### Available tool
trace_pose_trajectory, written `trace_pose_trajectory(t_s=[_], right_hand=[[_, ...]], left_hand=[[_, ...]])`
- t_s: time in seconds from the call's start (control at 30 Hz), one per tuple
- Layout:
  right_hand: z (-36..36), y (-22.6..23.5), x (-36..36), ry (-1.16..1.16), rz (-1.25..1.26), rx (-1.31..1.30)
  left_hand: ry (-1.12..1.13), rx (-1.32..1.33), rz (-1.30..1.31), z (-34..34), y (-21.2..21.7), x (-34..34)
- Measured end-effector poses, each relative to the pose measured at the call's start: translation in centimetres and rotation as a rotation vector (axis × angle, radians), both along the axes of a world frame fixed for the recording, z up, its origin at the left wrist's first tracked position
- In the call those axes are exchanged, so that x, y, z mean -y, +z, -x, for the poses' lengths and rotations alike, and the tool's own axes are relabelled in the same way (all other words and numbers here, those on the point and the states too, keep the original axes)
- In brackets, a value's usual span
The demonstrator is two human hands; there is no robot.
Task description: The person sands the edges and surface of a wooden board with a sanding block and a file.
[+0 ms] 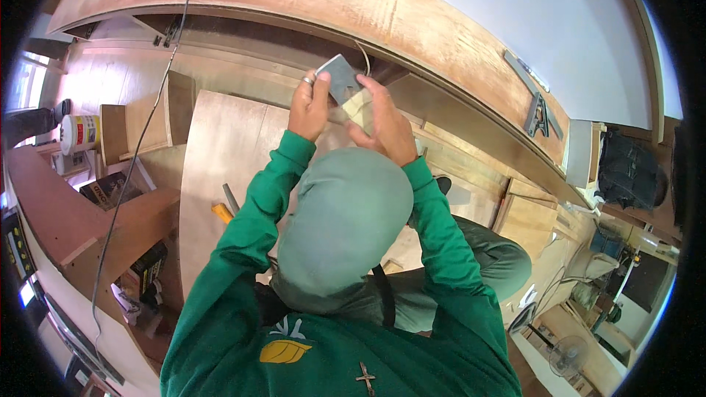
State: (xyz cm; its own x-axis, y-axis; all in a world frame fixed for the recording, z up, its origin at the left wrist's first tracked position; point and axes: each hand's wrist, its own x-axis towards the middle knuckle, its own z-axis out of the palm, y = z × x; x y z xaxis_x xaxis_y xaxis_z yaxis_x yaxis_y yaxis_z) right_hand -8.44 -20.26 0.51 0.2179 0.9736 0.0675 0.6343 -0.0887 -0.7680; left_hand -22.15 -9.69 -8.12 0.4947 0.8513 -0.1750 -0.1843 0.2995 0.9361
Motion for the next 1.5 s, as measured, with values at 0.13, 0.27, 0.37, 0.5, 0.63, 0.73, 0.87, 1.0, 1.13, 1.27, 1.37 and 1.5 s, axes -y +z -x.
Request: trace_pose_trajectory(t_s=[0.13, 0.27, 0.37, 0.5, 0.63, 0.73, 0.87, 1.0, 1.13, 1.27, 1.37, 1.5], right_hand=[[0.0, 0.4, 0.0, -0.035, -0.062, 0.009], [-0.1, -0.1, 0.5, -0.051, -0.196, -0.018], [-0.2, 0.3, 0.6, -0.012, -0.172, 0.099], [-1.5, 1.9, 0.2, -0.037, 0.012, 0.206], [-2.8, 2.3, -0.4, -0.022, -0.009, 0.288], [-3.5, 2.5, -0.8, -0.010, 0.041, 0.341], [-4.0, 2.9, -0.9, 0.024, 0.083, 0.343], [-4.4, 3.3, -0.8, 0.047, 0.111, 0.350], [-4.6, 2.6, -0.8, 0.048, 0.068, 0.349], [-4.4, 1.9, -1.0, 0.021, 0.010, 0.350], [-4.3, 1.8, -1.1, -0.009, 0.015, 0.354], [-4.9, 1.7, -1.9, -0.003, -0.002, 0.407]], left_hand=[[0.039, 0.069, 0.020, -1.0, -0.7, -0.8], [-0.265, 0.121, 0.250, -3.1, 0.6, 0.7], [-0.449, 0.488, 0.097, -5.3, -1.5, 1.1], [-0.309, 0.428, 0.007, -7.8, -1.8, 0.4], [-0.285, 0.456, 0.126, -9.5, -1.2, -0.5], [-0.304, 0.477, 0.218, -10.0, -1.5, -0.8], [-0.328, 0.515, 0.195, -9.8, -2.0, -0.8], [-0.345, 0.407, 0.202, -9.8, -1.2, -1.1], [-0.363, 0.438, 0.239, -9.9, -1.4, -1.2], [-0.340, 0.448, 0.205, -9.8, -1.4, -1.1], [-0.285, 0.375, 0.182, -9.5, -2.1, -1.1], [-0.106, 0.337, 0.302, -8.3, -2.5, -0.9]])
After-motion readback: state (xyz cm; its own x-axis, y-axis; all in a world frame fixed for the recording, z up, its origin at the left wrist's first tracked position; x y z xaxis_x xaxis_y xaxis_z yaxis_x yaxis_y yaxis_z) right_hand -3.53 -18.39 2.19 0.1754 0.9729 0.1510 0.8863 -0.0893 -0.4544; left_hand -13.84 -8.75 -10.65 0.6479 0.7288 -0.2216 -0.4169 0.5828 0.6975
